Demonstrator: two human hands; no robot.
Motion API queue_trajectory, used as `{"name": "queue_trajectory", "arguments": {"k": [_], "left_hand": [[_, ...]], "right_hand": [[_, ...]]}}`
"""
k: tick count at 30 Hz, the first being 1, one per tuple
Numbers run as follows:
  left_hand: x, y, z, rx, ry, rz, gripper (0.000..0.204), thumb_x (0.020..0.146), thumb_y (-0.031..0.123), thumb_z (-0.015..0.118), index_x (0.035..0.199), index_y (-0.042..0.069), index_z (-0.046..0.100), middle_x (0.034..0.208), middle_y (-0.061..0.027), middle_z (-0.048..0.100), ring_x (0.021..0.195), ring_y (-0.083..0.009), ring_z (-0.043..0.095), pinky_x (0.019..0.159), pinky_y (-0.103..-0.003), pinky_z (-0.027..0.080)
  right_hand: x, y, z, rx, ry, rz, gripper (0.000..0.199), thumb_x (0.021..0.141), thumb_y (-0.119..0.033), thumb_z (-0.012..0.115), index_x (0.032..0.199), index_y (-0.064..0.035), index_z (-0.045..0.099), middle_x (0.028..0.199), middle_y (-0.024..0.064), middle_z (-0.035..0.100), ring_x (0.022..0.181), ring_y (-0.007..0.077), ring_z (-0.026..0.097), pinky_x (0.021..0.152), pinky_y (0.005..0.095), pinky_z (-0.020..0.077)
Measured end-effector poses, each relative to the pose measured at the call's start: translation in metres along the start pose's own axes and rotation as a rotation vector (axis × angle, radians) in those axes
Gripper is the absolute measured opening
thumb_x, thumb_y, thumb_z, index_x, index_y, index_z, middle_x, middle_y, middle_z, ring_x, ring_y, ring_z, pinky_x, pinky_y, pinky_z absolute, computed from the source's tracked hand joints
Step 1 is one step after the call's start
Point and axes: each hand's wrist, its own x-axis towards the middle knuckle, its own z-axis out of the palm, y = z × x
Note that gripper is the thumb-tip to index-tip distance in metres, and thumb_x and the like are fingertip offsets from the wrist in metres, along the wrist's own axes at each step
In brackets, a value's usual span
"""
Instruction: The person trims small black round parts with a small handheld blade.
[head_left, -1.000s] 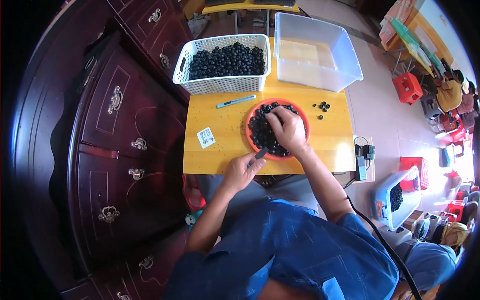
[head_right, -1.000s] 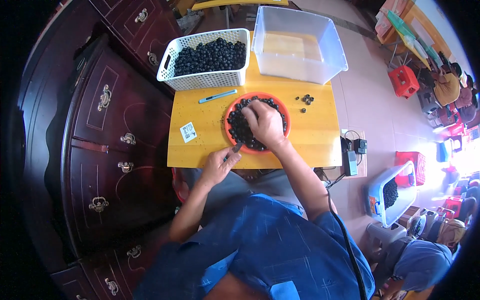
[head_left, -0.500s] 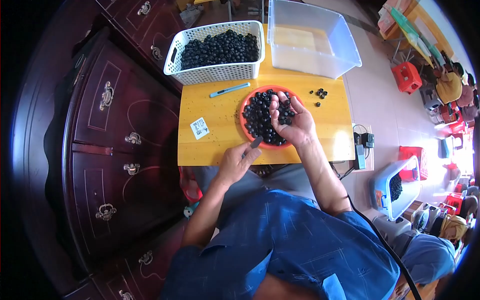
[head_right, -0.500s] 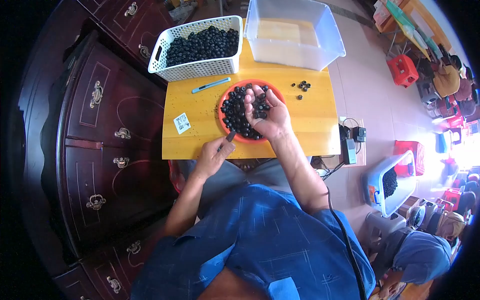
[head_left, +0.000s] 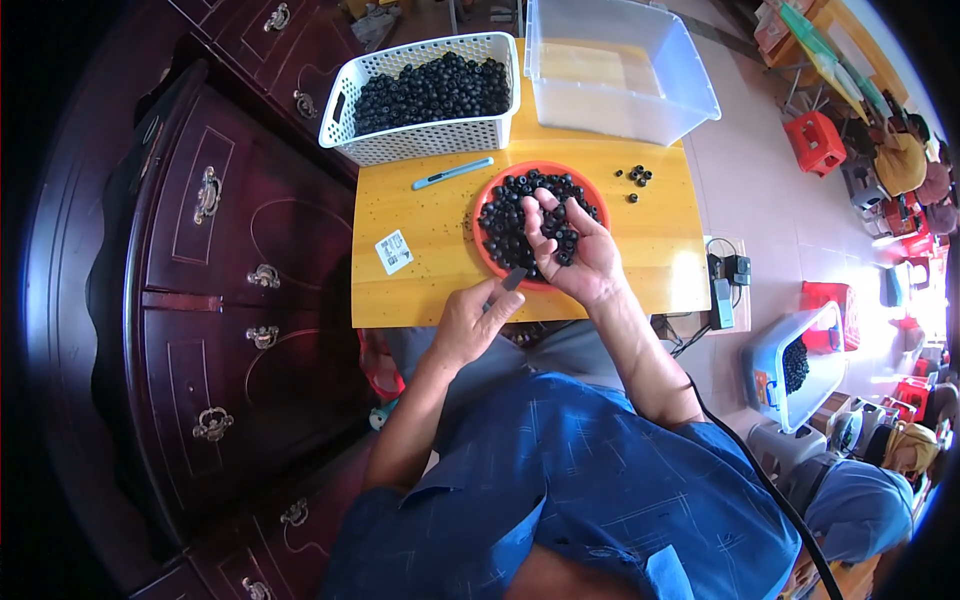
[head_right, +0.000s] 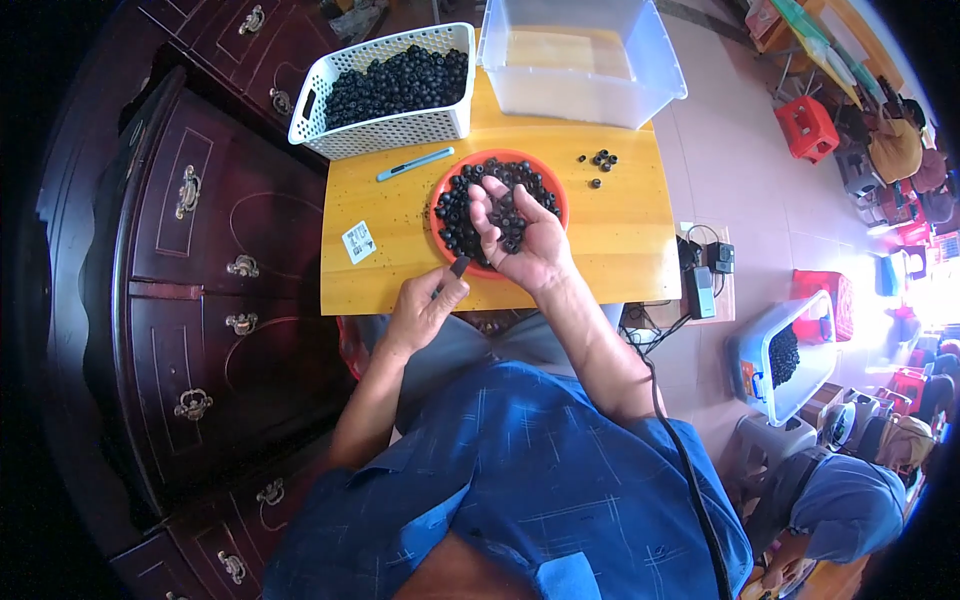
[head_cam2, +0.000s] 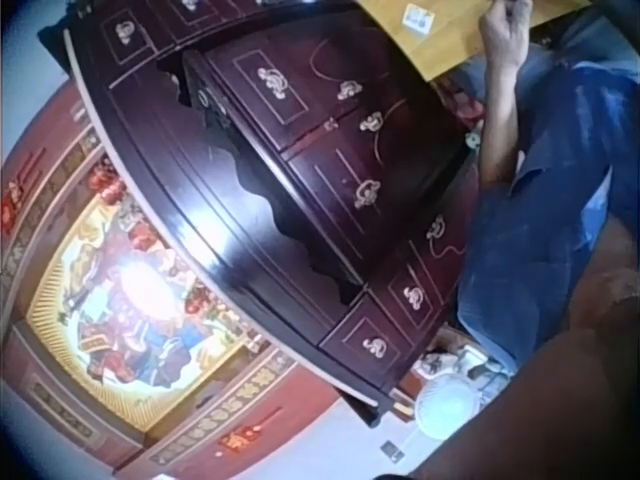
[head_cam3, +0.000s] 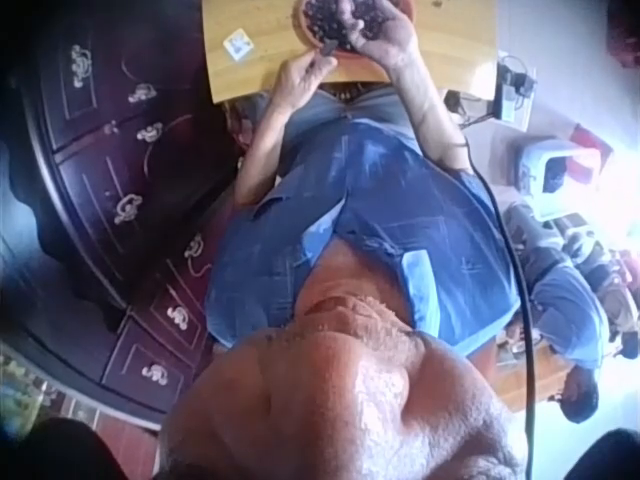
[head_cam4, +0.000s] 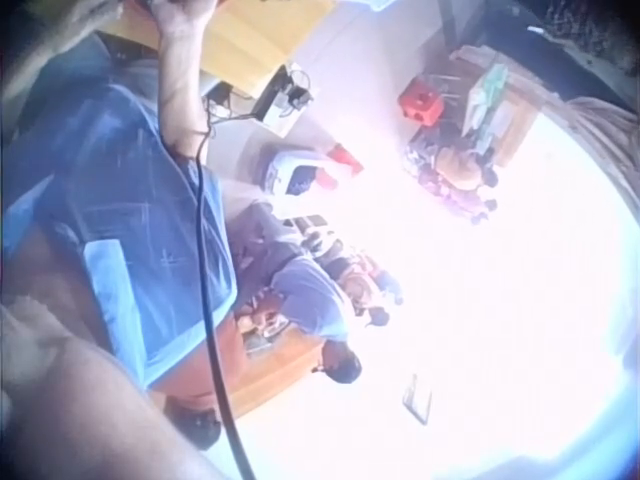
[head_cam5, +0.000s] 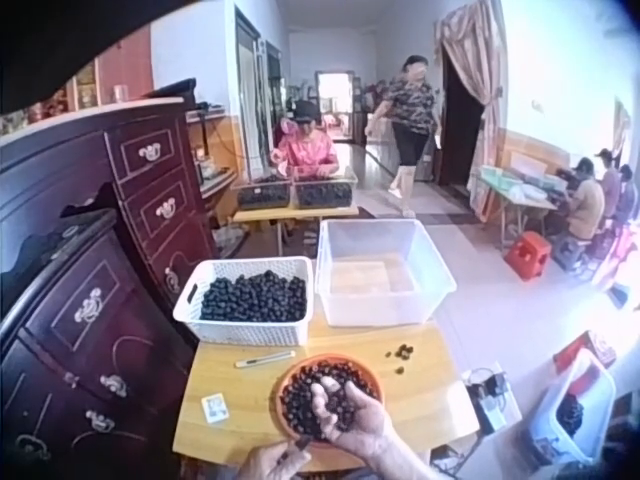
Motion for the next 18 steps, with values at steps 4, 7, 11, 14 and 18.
{"name": "queue_trajectory", "arguments": {"k": [4, 7, 11, 14, 18], "left_hand": [[0.000, 0.006, -0.001, -0.005, -0.012, -0.013, 0.048, 0.104, 0.044, 0.065, 0.087, -0.002, 0.066, 0.070, -0.0092, 0.065, 0.065, -0.0189, 0.062, 0.064, -0.036, 0.048], [0.001, 0.010, -0.002, 0.008, -0.006, -0.012, 0.048, 0.104, 0.044, 0.065, 0.087, -0.001, 0.066, 0.069, -0.0092, 0.064, 0.065, -0.0191, 0.061, 0.064, -0.036, 0.048], [0.001, 0.012, -0.001, -0.003, -0.009, -0.003, 0.048, 0.104, 0.044, 0.065, 0.088, -0.001, 0.065, 0.069, -0.0092, 0.064, 0.065, -0.0193, 0.061, 0.064, -0.036, 0.048], [0.002, 0.014, -0.001, -0.003, -0.007, 0.011, 0.048, 0.104, 0.044, 0.065, 0.088, -0.001, 0.065, 0.070, -0.0092, 0.064, 0.065, -0.0195, 0.061, 0.063, -0.036, 0.048], [0.000, 0.018, -0.004, -0.013, -0.020, -0.015, 0.041, 0.105, 0.039, 0.064, 0.091, 0.000, 0.064, 0.072, -0.0017, 0.058, 0.071, -0.0117, 0.052, 0.066, -0.031, 0.045]], "right_hand": [[-0.004, 0.004, 0.002, -0.087, -0.066, -0.021, 0.042, 0.111, -0.040, 0.048, 0.141, -0.0134, 0.060, 0.147, 0.0113, 0.060, 0.127, 0.0314, 0.063, 0.080, 0.0366, 0.0596], [-0.005, 0.005, 0.002, -0.075, -0.116, -0.017, 0.043, 0.110, -0.041, 0.048, 0.142, -0.0143, 0.060, 0.148, 0.0113, 0.060, 0.131, 0.0330, 0.060, 0.082, 0.0382, 0.0603], [-0.005, 0.005, -0.001, -0.051, -0.152, -0.003, 0.045, 0.110, -0.043, 0.048, 0.142, -0.0145, 0.060, 0.148, 0.0110, 0.060, 0.132, 0.0330, 0.059, 0.082, 0.0382, 0.0600], [-0.005, 0.003, -0.003, -0.049, -0.185, 0.010, 0.045, 0.110, -0.043, 0.048, 0.143, -0.0148, 0.060, 0.150, 0.0113, 0.058, 0.135, 0.0340, 0.057, 0.084, 0.0389, 0.0602], [-0.009, 0.009, 0.008, -0.128, -0.093, -0.038, 0.044, 0.110, -0.043, 0.049, 0.141, -0.0139, 0.060, 0.141, 0.0101, 0.064, 0.125, 0.0294, 0.062, 0.078, 0.0349, 0.0587]]}}
